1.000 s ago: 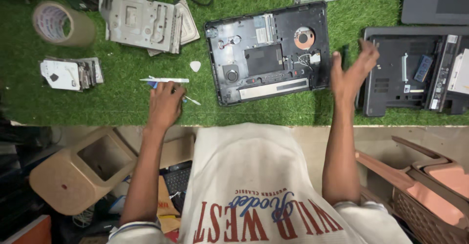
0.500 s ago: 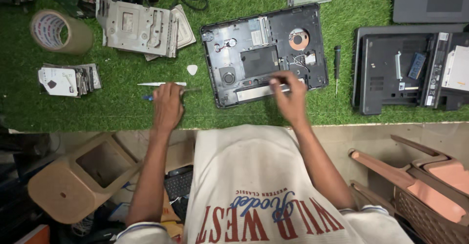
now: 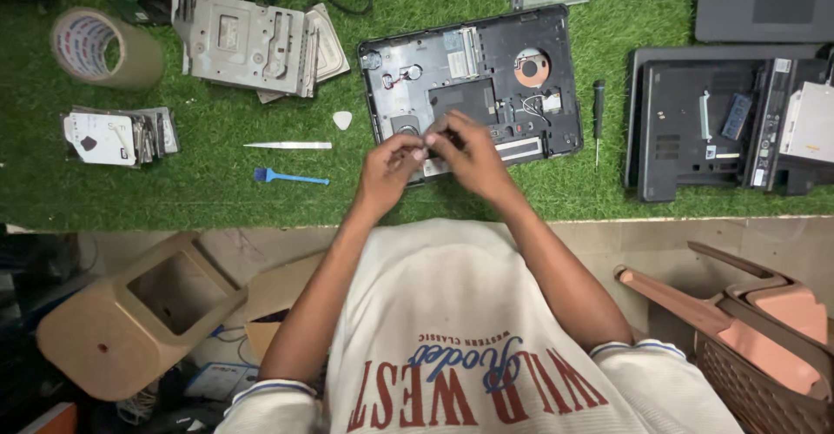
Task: The person opens a laptop, removes its bottom cover, and works on the internal components, using a screwdriver on parts inside the chassis. They lift and reposition the laptop chassis, handle a cable near another laptop, and continue manipulating internal parts on the workbench.
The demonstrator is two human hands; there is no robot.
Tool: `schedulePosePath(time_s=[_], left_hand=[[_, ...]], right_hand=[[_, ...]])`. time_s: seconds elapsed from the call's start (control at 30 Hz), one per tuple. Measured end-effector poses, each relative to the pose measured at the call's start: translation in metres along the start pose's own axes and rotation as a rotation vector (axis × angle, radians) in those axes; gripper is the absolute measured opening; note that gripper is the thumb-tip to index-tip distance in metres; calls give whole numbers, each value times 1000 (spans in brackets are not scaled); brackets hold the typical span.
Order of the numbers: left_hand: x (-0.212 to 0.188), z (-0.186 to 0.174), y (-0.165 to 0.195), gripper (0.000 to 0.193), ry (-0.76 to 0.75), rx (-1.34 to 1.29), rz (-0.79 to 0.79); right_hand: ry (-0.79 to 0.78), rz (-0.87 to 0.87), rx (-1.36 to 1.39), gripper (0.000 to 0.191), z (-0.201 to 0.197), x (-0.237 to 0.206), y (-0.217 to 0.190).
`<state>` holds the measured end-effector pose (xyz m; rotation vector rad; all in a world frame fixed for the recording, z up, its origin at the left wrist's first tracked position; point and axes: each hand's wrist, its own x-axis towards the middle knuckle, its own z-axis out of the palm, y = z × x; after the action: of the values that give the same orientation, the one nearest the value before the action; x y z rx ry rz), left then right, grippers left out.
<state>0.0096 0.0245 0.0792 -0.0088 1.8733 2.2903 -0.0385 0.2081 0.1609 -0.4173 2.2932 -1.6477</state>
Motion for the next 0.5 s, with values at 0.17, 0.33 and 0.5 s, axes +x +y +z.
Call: schedulePosePath(time_s=[0.17,0.33,0.5], left_hand=[[-3,-10,10,18,-83,278,-40],[-5,-9,6,17,-66,300,-21],[-5,-5,2,18,-17,342,80]], right_hand=[[18,63,144,11,-3,3,6],[-16,-1,6,13,7,3,9],[-82,5,-197,13,5,3,-1]])
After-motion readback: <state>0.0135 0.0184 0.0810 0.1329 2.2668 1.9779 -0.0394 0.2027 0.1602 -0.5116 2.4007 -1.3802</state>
